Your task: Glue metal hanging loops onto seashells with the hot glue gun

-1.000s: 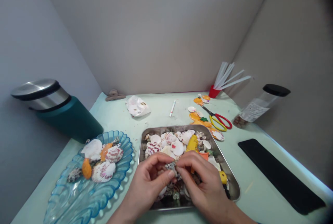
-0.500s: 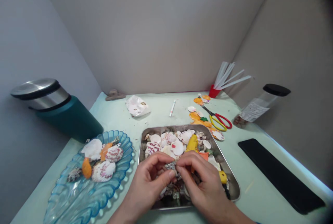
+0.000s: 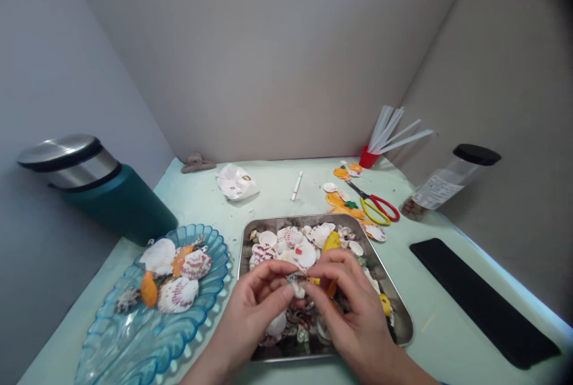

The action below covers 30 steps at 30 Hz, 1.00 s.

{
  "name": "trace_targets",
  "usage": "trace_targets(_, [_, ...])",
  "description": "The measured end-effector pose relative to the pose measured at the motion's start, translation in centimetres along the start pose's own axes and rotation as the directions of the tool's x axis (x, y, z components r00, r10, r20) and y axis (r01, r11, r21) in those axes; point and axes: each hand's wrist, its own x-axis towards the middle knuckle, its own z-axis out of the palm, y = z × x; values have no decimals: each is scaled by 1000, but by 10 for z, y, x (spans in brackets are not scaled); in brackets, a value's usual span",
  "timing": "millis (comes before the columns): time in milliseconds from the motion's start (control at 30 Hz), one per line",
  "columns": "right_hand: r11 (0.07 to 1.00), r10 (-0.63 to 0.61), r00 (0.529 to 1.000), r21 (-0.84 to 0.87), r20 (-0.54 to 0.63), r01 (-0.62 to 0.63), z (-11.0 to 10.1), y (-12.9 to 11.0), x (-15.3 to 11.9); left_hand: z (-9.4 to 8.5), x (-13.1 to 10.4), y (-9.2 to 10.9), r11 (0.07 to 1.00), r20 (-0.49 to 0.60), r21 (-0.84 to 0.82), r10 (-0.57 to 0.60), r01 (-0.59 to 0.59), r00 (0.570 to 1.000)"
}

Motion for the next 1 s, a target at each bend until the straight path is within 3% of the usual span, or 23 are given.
trace_targets(1000, [1000,15,1000,17,-11,-15,1,0,0,1,1,1,997,-40,71,6,-3,999])
